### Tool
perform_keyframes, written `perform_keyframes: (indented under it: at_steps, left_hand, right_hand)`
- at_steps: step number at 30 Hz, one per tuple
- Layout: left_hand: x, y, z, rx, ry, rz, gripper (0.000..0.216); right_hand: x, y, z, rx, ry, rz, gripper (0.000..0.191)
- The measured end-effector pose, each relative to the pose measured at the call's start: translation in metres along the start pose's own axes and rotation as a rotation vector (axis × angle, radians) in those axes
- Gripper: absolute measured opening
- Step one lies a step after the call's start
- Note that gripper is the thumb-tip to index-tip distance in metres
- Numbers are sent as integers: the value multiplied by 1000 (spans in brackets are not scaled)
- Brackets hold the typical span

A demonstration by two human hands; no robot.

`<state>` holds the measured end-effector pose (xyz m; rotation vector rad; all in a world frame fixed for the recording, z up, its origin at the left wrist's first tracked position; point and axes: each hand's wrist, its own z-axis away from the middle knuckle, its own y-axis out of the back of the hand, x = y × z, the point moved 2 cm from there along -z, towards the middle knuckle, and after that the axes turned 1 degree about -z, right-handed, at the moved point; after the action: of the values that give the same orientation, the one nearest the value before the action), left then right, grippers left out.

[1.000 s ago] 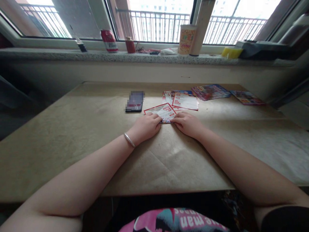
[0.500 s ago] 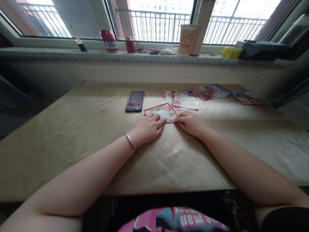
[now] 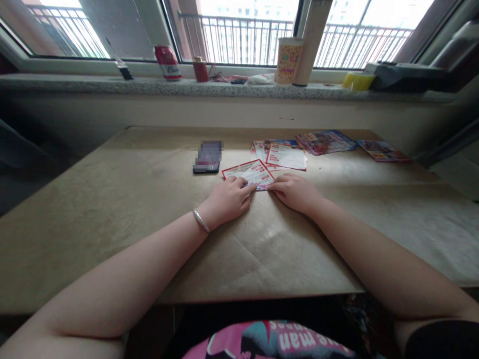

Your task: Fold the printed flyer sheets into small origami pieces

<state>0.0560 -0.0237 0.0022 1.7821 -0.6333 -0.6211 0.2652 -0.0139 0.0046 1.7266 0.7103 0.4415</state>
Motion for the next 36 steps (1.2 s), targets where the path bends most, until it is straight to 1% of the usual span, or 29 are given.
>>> perform_keyframes:
  at_steps: [4,8,12,17,21,28,36]
  left_hand:
    - [2,2,-1,6,-11,-32,37]
    - [6,4,-3,-15,-10,-40,38]
    - [8,3,-3,-16,2,-10,43]
    - [7,0,-2,-32,-25,17,49]
    - [6,0,-3,-55,-14,28,48]
    - [6,-1,-3,-45,-14,16,47]
    - [6,0,-4,-61,2,35,47]
  right_hand:
    - [-1,1,0,-7,1,14,27]
    - [-2,3,0,-8,-9,-5,26]
    - [-1,3,0,3,-8,-37,26]
    - [1,1,1,28,7,-70,25]
    - [6,0,2,36,2,-85,24]
    - [19,2,6,40,-29,-113,24]
    - [16,-2,5,50,-37,-130,28]
